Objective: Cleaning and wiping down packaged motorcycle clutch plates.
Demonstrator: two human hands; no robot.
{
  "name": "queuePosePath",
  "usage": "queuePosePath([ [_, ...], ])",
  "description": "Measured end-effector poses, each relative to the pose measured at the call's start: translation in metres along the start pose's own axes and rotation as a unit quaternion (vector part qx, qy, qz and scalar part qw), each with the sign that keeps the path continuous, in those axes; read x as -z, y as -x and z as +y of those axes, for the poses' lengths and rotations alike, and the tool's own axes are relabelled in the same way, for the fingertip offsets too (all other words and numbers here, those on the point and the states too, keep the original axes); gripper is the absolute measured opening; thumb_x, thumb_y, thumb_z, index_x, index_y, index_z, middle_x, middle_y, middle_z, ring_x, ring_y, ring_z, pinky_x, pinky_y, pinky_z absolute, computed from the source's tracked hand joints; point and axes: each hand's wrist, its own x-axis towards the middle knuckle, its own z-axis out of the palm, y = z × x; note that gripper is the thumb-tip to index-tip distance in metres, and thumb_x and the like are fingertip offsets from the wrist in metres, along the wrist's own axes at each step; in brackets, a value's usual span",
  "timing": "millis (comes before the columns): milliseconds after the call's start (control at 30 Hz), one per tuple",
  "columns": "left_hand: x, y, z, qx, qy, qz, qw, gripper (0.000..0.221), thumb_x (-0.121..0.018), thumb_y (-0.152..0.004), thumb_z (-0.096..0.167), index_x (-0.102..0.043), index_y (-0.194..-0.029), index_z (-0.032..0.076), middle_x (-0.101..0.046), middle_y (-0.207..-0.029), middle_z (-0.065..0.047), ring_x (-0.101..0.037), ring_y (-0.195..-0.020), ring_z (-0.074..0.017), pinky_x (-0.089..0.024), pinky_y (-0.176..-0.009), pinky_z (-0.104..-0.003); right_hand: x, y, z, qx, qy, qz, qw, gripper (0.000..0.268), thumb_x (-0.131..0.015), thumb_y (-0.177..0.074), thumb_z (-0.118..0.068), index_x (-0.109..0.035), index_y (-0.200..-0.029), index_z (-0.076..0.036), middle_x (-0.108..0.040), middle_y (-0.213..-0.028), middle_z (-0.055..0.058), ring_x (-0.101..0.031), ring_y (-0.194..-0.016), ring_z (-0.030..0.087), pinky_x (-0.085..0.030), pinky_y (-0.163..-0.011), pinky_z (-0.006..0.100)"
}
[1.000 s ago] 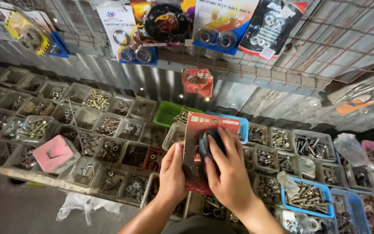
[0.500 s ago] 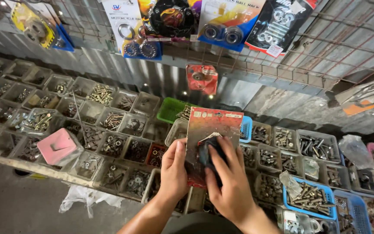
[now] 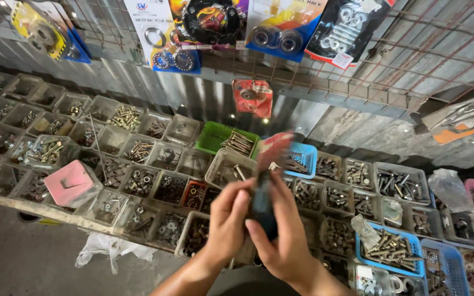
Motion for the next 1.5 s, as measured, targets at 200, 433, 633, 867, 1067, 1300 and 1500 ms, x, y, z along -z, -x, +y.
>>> queuePosePath([
  [200,-0.019,-0.007,0.024,-0.127,-0.092,-0.085,0.984,0.061,-0.057,-0.094,-0.013,-0.042,-0.152,0.0,-0.067,-0.119,-0.013,-0.061,-0.105,-0.0234,-0.051,-0.099,-0.035,0.014,0.018,0.044,-0.229,-0.235,0.166,0.93,0.066,-0.061,-0.079,-0.002,-0.05,-0.144,0.001,-0.068,-0.115,0.013,-0.063,-0.092,0.021,-0.049,-0.087,0.031],
  [433,-0.022,-0.014,0.021,-0.224,-0.309,-0.043,0.923,0.057,-0.072,-0.086,0.0,-0.052,-0.138,-0.005,-0.048,-0.141,-0.022,-0.05,-0.13,-0.0355,-0.049,-0.112,-0.043,0.035,0.004,0.06,-0.244,-0.32,0.21,0.891,0.059,-0.054,-0.08,-0.006,-0.055,-0.138,-0.001,-0.068,-0.116,0.013,-0.063,-0.099,0.026,-0.045,-0.094,0.036],
  [633,-0.013,-0.018,0.006,-0.082,-0.317,0.104,0.939,0.102,-0.08,-0.084,0.019,-0.013,-0.156,-0.007,-0.034,-0.155,-0.03,-0.036,-0.146,-0.0429,-0.03,-0.122,-0.055,0.047,-0.004,0.05,-0.188,-0.502,0.218,0.816,0.057,-0.052,-0.081,-0.001,-0.052,-0.138,-0.002,-0.064,-0.119,0.016,-0.064,-0.099,0.027,-0.052,-0.088,0.038],
  [867,0.0,-0.013,-0.014,0.101,0.191,0.027,0.976,0.039,-0.064,-0.095,0.001,-0.057,-0.133,-0.003,-0.07,-0.118,-0.016,-0.069,-0.101,-0.0222,-0.057,-0.089,-0.033,0.054,-0.004,0.073,-0.271,-0.351,0.233,0.866,0.043,-0.065,-0.085,0.0,-0.062,-0.128,0.001,-0.069,-0.105,0.012,-0.062,-0.085,0.019,-0.049,-0.079,0.029],
  [1067,0.021,-0.014,-0.008,0.205,0.336,-0.021,0.919,0.032,-0.046,-0.109,0.016,-0.061,-0.13,-0.004,-0.064,-0.099,-0.01,-0.057,-0.083,-0.016,-0.045,-0.075,-0.029,0.063,-0.005,0.088,-0.295,-0.264,0.216,0.892,0.035,-0.07,-0.086,0.002,-0.066,-0.121,0.004,-0.071,-0.097,0.01,-0.062,-0.077,0.016,-0.049,-0.074,0.025],
  [1300,-0.009,-0.018,0.006,0.122,0.32,0.117,0.932,0.026,-0.059,-0.103,0.009,-0.071,-0.101,-0.013,-0.072,-0.084,-0.036,-0.073,-0.079,-0.0398,-0.063,-0.075,-0.059,0.062,-0.023,0.051,0.006,0.213,0.19,0.958,0.029,-0.074,-0.095,-0.009,-0.067,-0.12,0.003,-0.068,-0.112,0.024,-0.067,-0.106,0.045,-0.052,-0.093,0.051],
  [1500,0.007,-0.016,-0.008,0.176,0.396,-0.062,0.899,0.035,-0.042,-0.113,0.024,-0.062,-0.124,-0.003,-0.071,-0.108,-0.013,-0.064,-0.088,-0.0198,-0.051,-0.081,-0.033,0.022,-0.004,0.035,0.064,0.18,0.052,0.98,0.037,-0.06,-0.096,-0.007,-0.058,-0.131,0.007,-0.049,-0.147,0.027,-0.049,-0.14,0.046,-0.041,-0.121,0.055],
])
